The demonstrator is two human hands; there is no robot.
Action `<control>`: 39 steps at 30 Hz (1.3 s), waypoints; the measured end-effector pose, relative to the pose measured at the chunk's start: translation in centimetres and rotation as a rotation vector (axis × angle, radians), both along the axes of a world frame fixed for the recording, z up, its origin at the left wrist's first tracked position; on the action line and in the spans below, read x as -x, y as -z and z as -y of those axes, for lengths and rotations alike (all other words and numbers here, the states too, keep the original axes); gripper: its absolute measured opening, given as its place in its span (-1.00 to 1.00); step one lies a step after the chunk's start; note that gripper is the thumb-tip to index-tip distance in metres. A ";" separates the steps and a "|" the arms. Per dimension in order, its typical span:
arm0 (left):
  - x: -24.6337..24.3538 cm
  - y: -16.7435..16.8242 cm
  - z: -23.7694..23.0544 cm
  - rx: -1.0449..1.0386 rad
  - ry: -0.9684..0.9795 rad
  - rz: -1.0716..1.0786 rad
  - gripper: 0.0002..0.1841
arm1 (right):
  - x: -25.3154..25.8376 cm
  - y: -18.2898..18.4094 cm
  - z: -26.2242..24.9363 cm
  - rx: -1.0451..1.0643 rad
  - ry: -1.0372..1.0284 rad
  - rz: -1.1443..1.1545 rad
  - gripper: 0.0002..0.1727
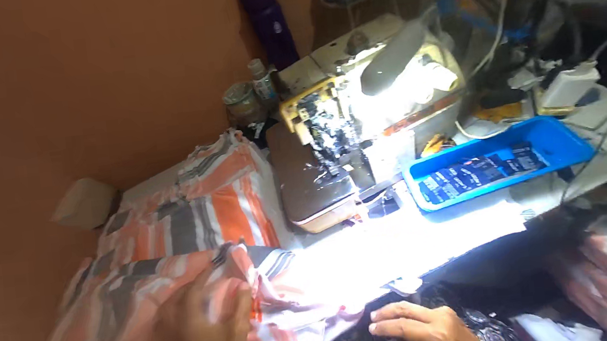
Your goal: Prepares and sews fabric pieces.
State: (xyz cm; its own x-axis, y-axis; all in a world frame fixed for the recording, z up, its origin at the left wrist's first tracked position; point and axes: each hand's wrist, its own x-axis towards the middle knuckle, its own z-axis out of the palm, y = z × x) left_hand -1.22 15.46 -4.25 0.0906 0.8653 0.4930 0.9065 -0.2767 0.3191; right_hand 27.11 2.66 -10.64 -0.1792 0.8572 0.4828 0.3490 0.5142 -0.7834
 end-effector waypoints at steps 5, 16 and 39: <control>-9.1 1.1 4.2 0.061 0.498 0.168 -0.72 | -1.3 1.7 2.9 0.214 -0.057 -0.039 -0.82; -11.9 5.7 5.2 0.236 0.500 0.238 -0.84 | -2.8 2.5 2.7 0.265 -0.029 -0.031 -0.83; -13.8 1.6 5.5 0.067 0.572 0.082 -0.78 | -2.7 -0.8 1.1 0.540 -0.081 -0.666 -0.62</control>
